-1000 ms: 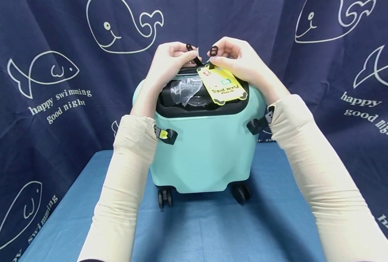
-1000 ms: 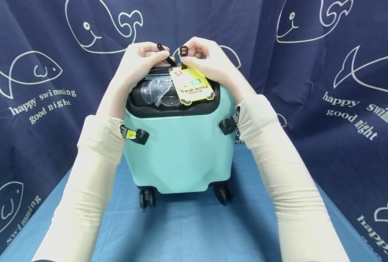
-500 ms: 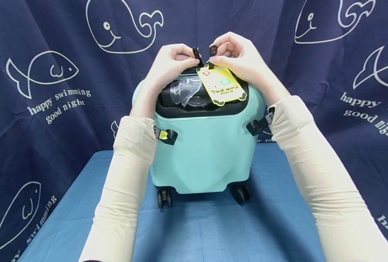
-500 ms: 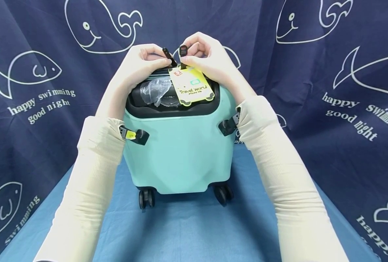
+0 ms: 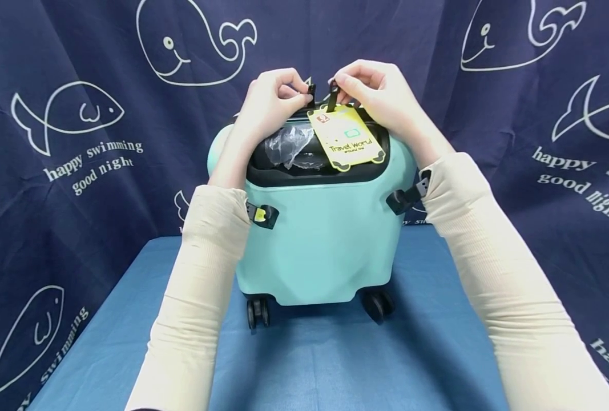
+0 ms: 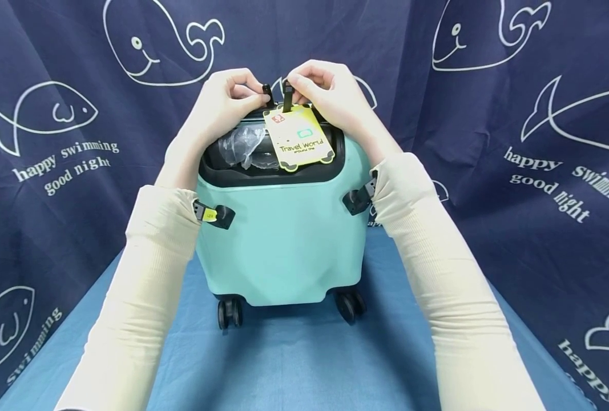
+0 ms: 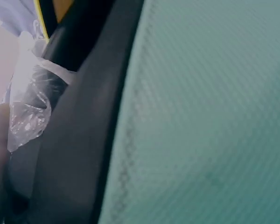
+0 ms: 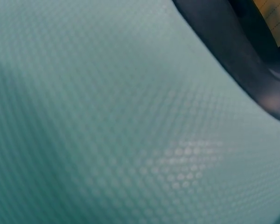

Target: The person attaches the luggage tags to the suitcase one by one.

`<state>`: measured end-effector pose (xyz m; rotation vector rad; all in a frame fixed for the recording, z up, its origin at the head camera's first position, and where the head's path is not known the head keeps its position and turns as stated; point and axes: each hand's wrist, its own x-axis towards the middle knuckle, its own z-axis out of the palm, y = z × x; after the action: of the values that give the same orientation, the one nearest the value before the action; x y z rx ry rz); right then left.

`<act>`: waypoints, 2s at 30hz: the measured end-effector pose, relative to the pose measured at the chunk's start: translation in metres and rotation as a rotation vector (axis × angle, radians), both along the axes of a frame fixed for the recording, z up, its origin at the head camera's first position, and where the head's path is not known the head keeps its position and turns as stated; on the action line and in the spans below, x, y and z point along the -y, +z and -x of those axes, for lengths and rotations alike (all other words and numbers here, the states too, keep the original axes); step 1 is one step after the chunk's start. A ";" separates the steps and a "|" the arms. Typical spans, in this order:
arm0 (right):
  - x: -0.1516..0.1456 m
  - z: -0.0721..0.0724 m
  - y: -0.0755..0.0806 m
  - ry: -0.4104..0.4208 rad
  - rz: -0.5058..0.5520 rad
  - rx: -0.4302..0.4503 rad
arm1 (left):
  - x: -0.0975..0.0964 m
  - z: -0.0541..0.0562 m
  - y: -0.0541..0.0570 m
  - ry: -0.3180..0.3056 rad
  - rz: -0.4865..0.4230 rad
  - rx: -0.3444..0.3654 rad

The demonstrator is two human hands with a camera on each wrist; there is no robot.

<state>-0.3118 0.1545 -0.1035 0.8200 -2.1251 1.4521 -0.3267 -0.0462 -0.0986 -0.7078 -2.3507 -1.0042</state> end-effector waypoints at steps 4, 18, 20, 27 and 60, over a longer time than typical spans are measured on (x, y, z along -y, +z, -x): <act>0.000 0.000 0.000 0.006 0.016 0.010 | -0.002 -0.001 -0.001 0.038 0.097 -0.083; 0.001 -0.001 0.001 0.060 0.040 -0.027 | -0.006 -0.001 0.001 0.006 0.159 -0.123; 0.001 -0.002 0.002 0.037 0.019 -0.016 | -0.006 -0.001 0.001 0.005 0.158 -0.120; 0.000 -0.001 0.001 0.016 -0.006 0.016 | -0.004 0.000 0.000 0.007 0.138 -0.106; 0.002 -0.002 0.000 -0.037 -0.035 -0.034 | -0.001 0.002 -0.001 -0.002 0.123 -0.068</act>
<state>-0.3102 0.1529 -0.1038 0.8086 -2.1349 1.3763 -0.3290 -0.0452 -0.0999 -0.7783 -2.3679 -0.8283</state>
